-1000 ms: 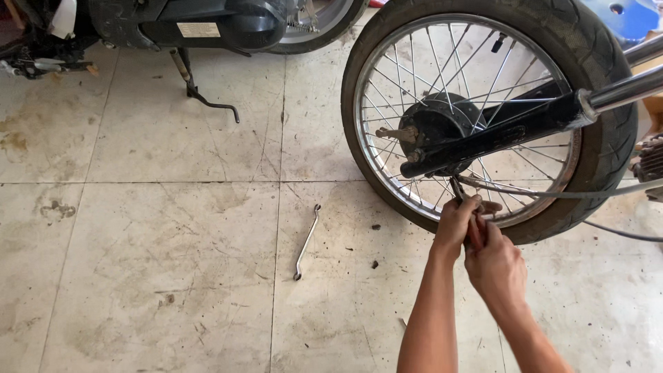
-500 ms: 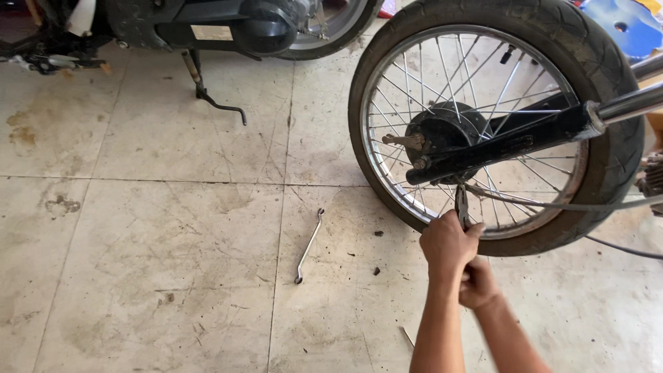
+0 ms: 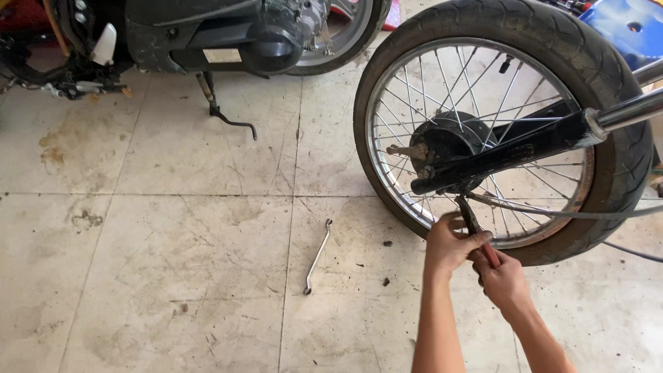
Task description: The person works on a motorcycle wheel by using pliers to adjust or pull a cable and then uses a screwdriver to tighten a screw on the wheel assembly.
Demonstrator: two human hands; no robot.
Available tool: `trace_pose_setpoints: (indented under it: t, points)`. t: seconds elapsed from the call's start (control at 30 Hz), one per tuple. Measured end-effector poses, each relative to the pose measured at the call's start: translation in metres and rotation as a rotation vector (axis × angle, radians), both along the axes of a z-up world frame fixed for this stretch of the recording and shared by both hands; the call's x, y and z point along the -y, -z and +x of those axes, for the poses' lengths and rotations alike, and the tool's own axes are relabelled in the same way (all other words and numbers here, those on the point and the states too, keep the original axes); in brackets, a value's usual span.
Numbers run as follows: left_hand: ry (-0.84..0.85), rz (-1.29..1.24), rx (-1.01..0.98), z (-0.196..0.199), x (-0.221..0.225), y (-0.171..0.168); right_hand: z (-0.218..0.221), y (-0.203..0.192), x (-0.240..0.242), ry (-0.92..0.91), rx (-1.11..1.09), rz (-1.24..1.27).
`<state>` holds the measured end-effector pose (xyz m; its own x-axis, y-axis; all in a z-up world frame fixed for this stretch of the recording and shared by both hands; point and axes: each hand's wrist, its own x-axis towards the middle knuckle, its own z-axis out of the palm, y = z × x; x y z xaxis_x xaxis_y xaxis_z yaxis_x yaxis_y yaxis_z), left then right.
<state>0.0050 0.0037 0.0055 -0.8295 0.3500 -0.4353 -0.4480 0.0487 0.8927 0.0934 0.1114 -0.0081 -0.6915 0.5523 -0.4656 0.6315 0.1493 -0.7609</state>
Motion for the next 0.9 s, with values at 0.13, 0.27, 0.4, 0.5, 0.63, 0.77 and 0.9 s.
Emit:
trace_pose_setpoints:
  t: [0.13,0.27,0.4,0.5,0.63,0.77,0.9]
  points:
    - [-0.057,0.346,0.161,-0.002,0.007,-0.019,0.007,-0.037,0.011,0.015,0.016,-0.121]
    - [-0.331,0.149,0.028,-0.015,-0.022,0.003,-0.003,-0.005,-0.017,-0.058,0.167,0.133]
    - [-1.179,-0.257,-0.471,-0.032,-0.026,-0.014,0.003,0.040,-0.039,-0.090,0.068,0.178]
    - [-0.910,0.156,-1.064,-0.079,-0.035,-0.046,0.002,-0.038,-0.010,0.022,0.066,-0.164]
    - [-0.318,-0.271,-1.164,-0.093,-0.083,-0.051,0.014,-0.057,-0.036,0.007,0.087,-0.492]
    - [-0.278,-0.329,-1.125,-0.094,-0.077,-0.067,0.018,-0.023,-0.046,-0.019,0.029,-0.374]
    - [-0.188,-0.301,-1.052,-0.092,-0.079,-0.064,0.031,-0.075,-0.039,0.016,0.059,-0.461]
